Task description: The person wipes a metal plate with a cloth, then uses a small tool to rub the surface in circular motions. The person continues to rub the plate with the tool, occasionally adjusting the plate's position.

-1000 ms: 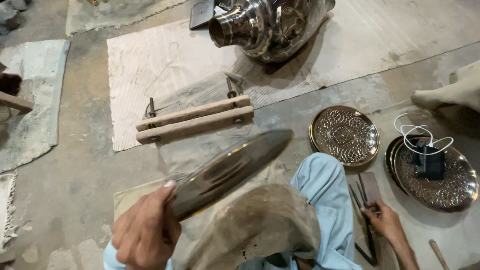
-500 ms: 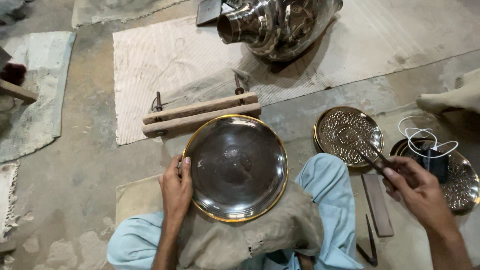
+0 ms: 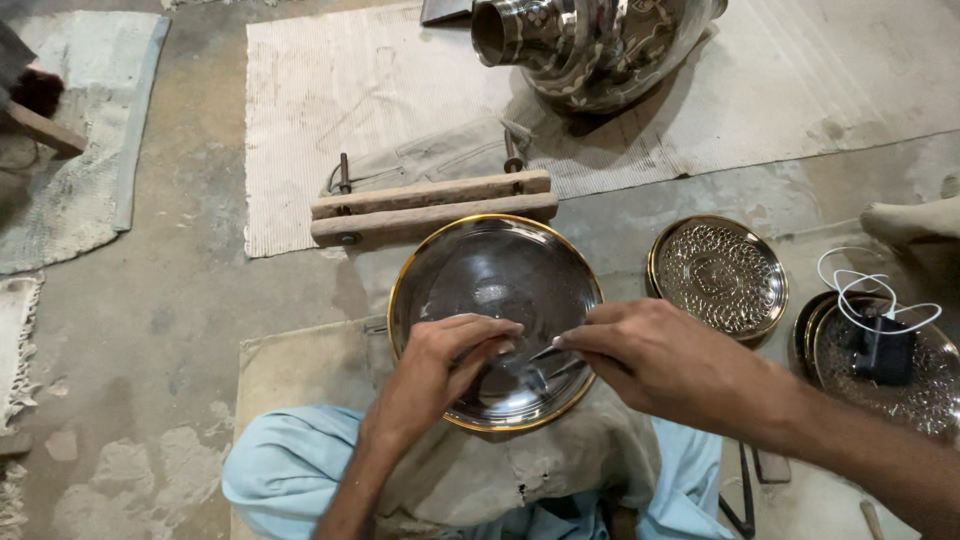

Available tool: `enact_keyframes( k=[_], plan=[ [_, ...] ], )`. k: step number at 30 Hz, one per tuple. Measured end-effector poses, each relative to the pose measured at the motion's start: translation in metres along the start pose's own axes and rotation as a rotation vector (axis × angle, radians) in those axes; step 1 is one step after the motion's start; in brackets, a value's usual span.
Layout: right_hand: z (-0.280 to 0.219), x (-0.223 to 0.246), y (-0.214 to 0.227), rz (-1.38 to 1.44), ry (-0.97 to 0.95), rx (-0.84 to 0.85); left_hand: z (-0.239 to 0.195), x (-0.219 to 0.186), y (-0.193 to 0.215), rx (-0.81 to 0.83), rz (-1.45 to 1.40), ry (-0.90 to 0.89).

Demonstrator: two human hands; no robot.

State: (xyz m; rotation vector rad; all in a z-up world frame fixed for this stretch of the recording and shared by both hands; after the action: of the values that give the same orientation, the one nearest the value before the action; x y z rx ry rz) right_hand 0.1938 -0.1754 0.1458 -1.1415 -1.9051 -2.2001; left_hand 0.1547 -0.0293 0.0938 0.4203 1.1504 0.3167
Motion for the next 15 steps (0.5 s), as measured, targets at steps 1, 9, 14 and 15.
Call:
enact_keyframes(
  k=[1,9,14,15],
  plan=[
    [0.007,0.002,-0.005,-0.014,-0.014,0.028,0.004,0.005,-0.006,0.042,-0.021,0.027],
    [0.029,-0.005,-0.031,-0.108,-0.111,0.148,0.007,0.036,-0.036,0.189,-0.153,0.009],
    [0.033,-0.007,-0.034,-0.091,-0.091,0.121,0.004,0.048,-0.041,0.198,-0.154,-0.019],
    [0.033,-0.010,-0.036,-0.101,-0.115,0.146,0.004,0.050,-0.042,0.203,-0.152,-0.012]
  ],
)
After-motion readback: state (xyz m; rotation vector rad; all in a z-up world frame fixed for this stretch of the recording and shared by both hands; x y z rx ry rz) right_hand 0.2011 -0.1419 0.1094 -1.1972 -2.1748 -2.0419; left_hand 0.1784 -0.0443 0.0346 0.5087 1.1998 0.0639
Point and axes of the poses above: each hand's wrist, its own z-axis towards the middle knuckle, its own y-axis out of the back of the hand, x = y × z, the point moved 9 cm from there along z, towards the middle knuckle
